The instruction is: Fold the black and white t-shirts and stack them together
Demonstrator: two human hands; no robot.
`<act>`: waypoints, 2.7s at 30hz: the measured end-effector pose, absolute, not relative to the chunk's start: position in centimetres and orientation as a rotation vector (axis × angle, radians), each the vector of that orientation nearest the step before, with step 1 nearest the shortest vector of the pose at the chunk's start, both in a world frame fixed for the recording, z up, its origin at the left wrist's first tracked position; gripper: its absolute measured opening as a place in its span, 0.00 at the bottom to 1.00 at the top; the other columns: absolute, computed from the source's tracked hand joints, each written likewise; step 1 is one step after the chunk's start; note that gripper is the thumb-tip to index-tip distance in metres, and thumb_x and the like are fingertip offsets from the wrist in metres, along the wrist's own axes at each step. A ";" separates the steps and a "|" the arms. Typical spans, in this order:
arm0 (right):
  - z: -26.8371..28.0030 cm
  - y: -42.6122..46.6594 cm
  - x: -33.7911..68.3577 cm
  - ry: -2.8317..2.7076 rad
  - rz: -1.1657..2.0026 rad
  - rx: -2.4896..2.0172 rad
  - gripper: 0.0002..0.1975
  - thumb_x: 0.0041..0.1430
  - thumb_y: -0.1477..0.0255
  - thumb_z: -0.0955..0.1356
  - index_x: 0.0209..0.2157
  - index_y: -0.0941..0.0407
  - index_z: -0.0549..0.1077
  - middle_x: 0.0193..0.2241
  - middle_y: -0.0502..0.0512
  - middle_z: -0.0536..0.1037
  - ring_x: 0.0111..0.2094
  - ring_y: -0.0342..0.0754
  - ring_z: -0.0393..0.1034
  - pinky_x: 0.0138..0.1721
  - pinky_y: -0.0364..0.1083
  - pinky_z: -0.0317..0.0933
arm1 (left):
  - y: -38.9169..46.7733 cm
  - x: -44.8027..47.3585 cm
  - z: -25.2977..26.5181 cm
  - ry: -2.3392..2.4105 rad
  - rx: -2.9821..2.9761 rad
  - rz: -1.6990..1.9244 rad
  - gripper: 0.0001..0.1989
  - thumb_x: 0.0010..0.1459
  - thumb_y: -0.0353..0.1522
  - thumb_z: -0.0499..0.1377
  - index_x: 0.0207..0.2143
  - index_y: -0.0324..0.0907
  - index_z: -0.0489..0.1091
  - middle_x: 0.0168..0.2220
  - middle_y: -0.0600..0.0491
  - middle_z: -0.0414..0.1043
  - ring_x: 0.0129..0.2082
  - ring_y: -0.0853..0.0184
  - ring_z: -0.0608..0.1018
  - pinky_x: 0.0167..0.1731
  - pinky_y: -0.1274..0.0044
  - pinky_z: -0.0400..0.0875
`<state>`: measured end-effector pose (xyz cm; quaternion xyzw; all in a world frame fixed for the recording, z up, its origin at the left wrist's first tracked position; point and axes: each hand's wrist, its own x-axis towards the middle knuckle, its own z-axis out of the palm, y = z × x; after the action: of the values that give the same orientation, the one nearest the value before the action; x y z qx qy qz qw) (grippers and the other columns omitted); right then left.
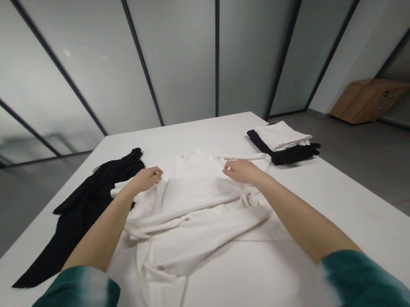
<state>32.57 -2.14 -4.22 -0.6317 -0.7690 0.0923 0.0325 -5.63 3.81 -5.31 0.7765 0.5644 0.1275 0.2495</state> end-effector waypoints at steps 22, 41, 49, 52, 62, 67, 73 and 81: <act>-4.9 4.3 29.9 -2.211 0.040 -2.178 0.20 0.66 0.66 0.60 0.50 0.56 0.78 0.49 0.66 0.79 0.51 0.58 0.73 0.48 0.52 0.64 | 8.1 -4.5 -5.6 2.126 2.481 0.109 0.20 0.62 0.39 0.51 0.50 0.41 0.75 0.52 0.38 0.74 0.55 0.49 0.73 0.56 0.61 0.58; -3.0 13.5 29.9 -1.750 0.251 -1.743 0.34 0.58 0.67 0.65 0.66 0.60 0.61 0.63 0.68 0.66 0.64 0.60 0.59 0.62 0.57 0.55 | 15.2 -2.0 0.5 1.981 2.133 0.566 0.29 0.56 0.38 0.60 0.59 0.37 0.67 0.57 0.38 0.72 0.58 0.51 0.73 0.54 0.66 0.69; -6.3 9.8 30.9 -2.201 0.122 -1.746 0.37 0.64 0.60 0.62 0.70 0.56 0.52 0.70 0.62 0.51 0.70 0.61 0.43 0.68 0.59 0.43 | 9.6 -0.9 -2.5 2.008 2.339 0.180 0.34 0.63 0.43 0.52 0.68 0.39 0.52 0.69 0.39 0.52 0.68 0.51 0.58 0.63 0.63 0.56; -8.6 6.2 31.0 -2.395 0.149 -1.847 0.32 0.66 0.57 0.59 0.68 0.56 0.59 0.69 0.62 0.55 0.69 0.61 0.47 0.67 0.59 0.45 | 6.6 -1.0 -4.8 2.001 2.232 -0.119 0.33 0.63 0.50 0.48 0.64 0.39 0.59 0.65 0.38 0.62 0.63 0.51 0.66 0.58 0.64 0.63; -11.4 -2.5 30.8 -2.359 0.140 -2.199 0.34 0.70 0.53 0.53 0.71 0.55 0.51 0.71 0.62 0.46 0.71 0.63 0.40 0.67 0.62 0.39 | 2.6 -2.2 -10.8 1.879 2.525 -0.098 0.39 0.67 0.53 0.38 0.71 0.38 0.48 0.72 0.40 0.42 0.71 0.50 0.48 0.67 0.57 0.42; -11.0 -4.8 31.1 -2.370 0.147 -2.172 0.35 0.69 0.52 0.55 0.70 0.56 0.53 0.71 0.65 0.48 0.70 0.64 0.42 0.67 0.62 0.42 | 2.4 -2.9 -11.1 1.752 2.623 -0.112 0.38 0.68 0.51 0.37 0.71 0.38 0.48 0.72 0.42 0.42 0.72 0.54 0.48 0.68 0.60 0.42; -8.9 -1.9 34.1 -2.150 0.246 -2.065 0.23 0.70 0.64 0.56 0.57 0.57 0.72 0.57 0.63 0.74 0.58 0.55 0.67 0.58 0.51 0.60 | 1.8 -3.0 -10.9 1.762 2.610 -0.103 0.37 0.68 0.50 0.38 0.71 0.38 0.48 0.72 0.42 0.44 0.71 0.55 0.50 0.68 0.60 0.44; -8.0 4.7 38.8 -1.300 0.230 -2.535 0.27 0.63 0.58 0.63 0.51 0.65 0.75 0.49 0.74 0.77 0.51 0.63 0.73 0.48 0.54 0.67 | 1.1 -3.1 -10.8 1.789 2.592 -0.089 0.36 0.68 0.50 0.39 0.70 0.39 0.50 0.72 0.44 0.45 0.71 0.56 0.51 0.68 0.61 0.44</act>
<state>38.82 4.70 -7.96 -0.8780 -0.4503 0.0796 0.1412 -3.07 1.14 -10.80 0.8227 0.5678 -0.0281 -0.0048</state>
